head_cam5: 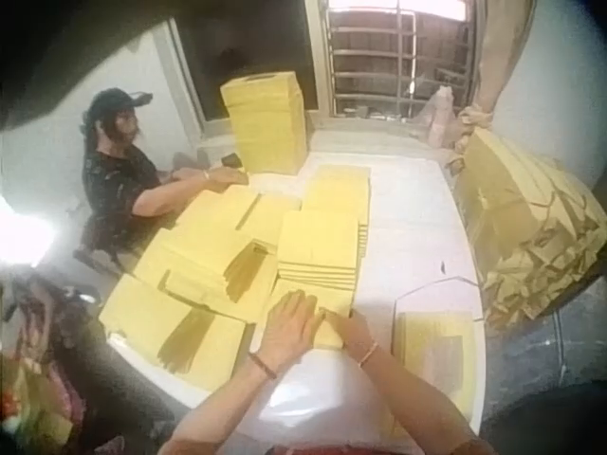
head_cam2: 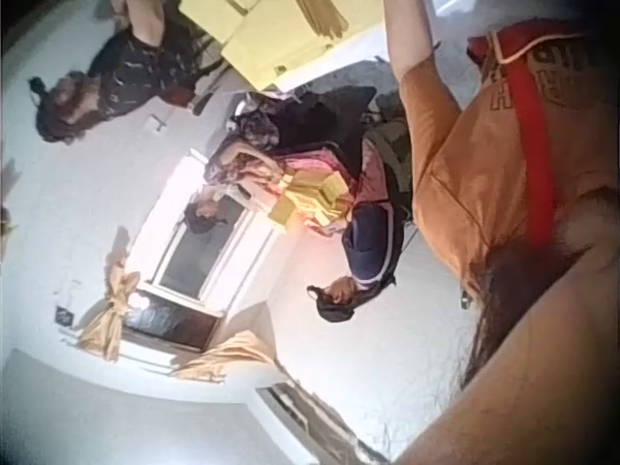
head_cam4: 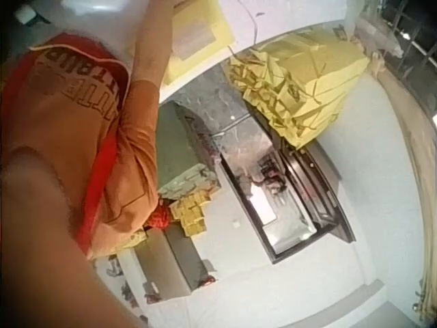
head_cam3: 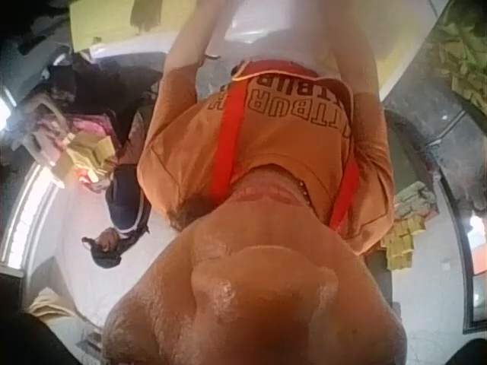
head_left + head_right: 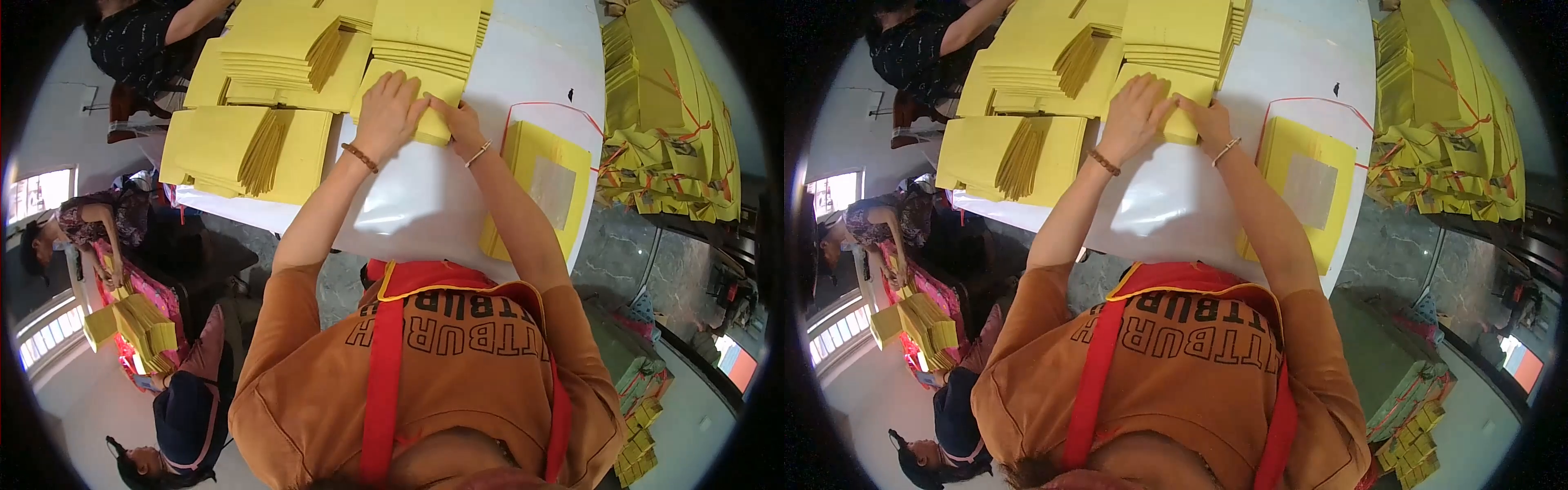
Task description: Folding yellow sheets of paper with silver foil centers.
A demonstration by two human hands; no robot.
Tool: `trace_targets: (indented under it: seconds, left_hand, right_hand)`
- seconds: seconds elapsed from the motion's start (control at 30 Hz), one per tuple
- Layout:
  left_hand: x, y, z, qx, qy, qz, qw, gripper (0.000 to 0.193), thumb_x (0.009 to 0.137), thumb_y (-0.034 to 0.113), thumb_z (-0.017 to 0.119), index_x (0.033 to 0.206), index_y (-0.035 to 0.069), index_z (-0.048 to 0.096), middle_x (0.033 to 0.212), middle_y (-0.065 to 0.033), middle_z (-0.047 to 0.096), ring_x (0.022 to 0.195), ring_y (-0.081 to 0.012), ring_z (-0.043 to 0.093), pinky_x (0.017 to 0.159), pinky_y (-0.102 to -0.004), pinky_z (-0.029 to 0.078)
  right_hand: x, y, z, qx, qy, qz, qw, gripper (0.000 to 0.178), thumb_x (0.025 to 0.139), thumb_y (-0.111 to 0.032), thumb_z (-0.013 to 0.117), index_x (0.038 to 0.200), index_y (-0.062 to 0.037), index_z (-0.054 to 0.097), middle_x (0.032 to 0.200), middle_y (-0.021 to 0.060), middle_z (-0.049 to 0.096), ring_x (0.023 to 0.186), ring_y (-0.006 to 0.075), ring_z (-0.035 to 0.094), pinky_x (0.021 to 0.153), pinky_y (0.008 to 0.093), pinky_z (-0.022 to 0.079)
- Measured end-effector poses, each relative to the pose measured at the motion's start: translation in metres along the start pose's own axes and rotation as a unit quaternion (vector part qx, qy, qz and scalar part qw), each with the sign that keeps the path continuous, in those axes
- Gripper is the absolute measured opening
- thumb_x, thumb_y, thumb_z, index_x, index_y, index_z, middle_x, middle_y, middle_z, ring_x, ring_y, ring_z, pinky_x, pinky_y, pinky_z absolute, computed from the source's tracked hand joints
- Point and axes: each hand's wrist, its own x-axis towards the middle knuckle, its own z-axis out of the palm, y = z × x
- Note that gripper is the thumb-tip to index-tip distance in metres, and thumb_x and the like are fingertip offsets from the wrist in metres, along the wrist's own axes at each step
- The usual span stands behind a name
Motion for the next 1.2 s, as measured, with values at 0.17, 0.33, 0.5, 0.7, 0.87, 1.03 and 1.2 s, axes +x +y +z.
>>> trace_targets:
  seconds: [0.17, 0.33, 0.5, 0.7, 0.87, 1.03, 1.2]
  left_hand:
    - [0.0, -0.005, 0.009, 0.067, -0.04, 0.041, 0.996, 0.037, 0.087, 0.032, 0.054, 0.114, 0.007, 0.054, 0.124, -0.0146, 0.047, 0.117, -0.0327, 0.041, 0.095, -0.0437, 0.033]
    - [-0.018, -0.02, 0.034, 0.145, -0.039, 0.038, 0.988, 0.049, 0.089, 0.041, 0.046, 0.128, 0.011, 0.047, 0.132, -0.0161, 0.042, 0.122, -0.0334, 0.036, 0.1, -0.0476, 0.026]
    - [-0.018, -0.023, 0.041, 0.153, -0.065, 0.031, 0.986, 0.055, 0.088, 0.047, 0.046, 0.132, 0.014, 0.044, 0.137, -0.0164, 0.038, 0.126, -0.0343, 0.032, 0.102, -0.0504, 0.021]
    - [-0.013, -0.023, 0.042, 0.18, -0.084, 0.035, 0.979, 0.054, 0.089, 0.045, 0.045, 0.134, 0.015, 0.042, 0.139, -0.016, 0.036, 0.128, -0.0339, 0.029, 0.103, -0.0508, 0.019]
    - [-0.018, -0.02, 0.052, 0.179, -0.092, 0.03, 0.979, 0.053, 0.089, 0.04, 0.044, 0.136, 0.014, 0.039, 0.141, -0.0169, 0.031, 0.131, -0.0352, 0.026, 0.105, -0.0518, 0.017]
    - [-0.022, -0.015, 0.038, 0.192, -0.119, 0.044, 0.973, 0.054, 0.09, 0.037, 0.044, 0.136, 0.011, 0.038, 0.141, -0.0189, 0.031, 0.129, -0.0365, 0.027, 0.104, -0.0514, 0.018]
    - [-0.008, -0.019, 0.033, 0.17, -0.119, 0.04, 0.977, 0.049, 0.089, 0.041, 0.046, 0.13, 0.012, 0.046, 0.136, -0.0159, 0.037, 0.124, -0.0333, 0.033, 0.098, -0.0496, 0.026]
  right_hand:
    - [0.004, 0.002, -0.003, 0.028, -0.009, -0.005, 1.0, 0.046, 0.073, -0.015, 0.076, 0.109, 0.003, 0.055, 0.1, 0.0113, 0.062, 0.082, 0.0195, 0.063, 0.067, 0.033, 0.055]
    - [-0.002, -0.001, 0.0, -0.097, -0.015, -0.013, 0.995, 0.053, 0.078, -0.029, 0.071, 0.115, 0.0048, 0.053, 0.113, 0.0147, 0.057, 0.101, 0.0225, 0.056, 0.084, 0.035, 0.046]
    - [0.007, 0.003, -0.016, -0.456, 0.07, -0.15, 0.874, 0.068, 0.081, -0.043, 0.06, 0.124, 0.0059, 0.042, 0.125, 0.0269, 0.042, 0.12, 0.0337, 0.037, 0.094, 0.0473, 0.037]
    - [-0.033, 0.018, -0.009, -0.615, 0.055, -0.384, 0.687, 0.062, 0.089, -0.041, 0.046, 0.136, -0.0026, 0.031, 0.139, 0.0165, 0.033, 0.13, 0.031, 0.029, 0.102, 0.0552, 0.024]
    - [-0.032, 0.039, -0.016, -0.676, 0.053, -0.358, 0.642, 0.062, 0.09, -0.044, 0.043, 0.138, -0.0074, 0.031, 0.145, 0.005, 0.029, 0.135, 0.021, 0.024, 0.101, 0.0617, 0.02]
    - [-0.049, 0.012, -0.012, -0.644, -0.036, -0.276, 0.712, 0.066, 0.091, -0.052, 0.032, 0.141, -0.0082, 0.027, 0.148, 0.0083, 0.023, 0.136, 0.0243, 0.021, 0.105, 0.0605, 0.012]
    - [-0.095, -0.039, -0.029, -0.572, -0.049, -0.293, 0.764, 0.061, 0.091, -0.043, 0.044, 0.139, -0.0083, 0.032, 0.146, 0.0157, 0.025, 0.137, 0.0289, 0.02, 0.108, 0.0512, 0.018]
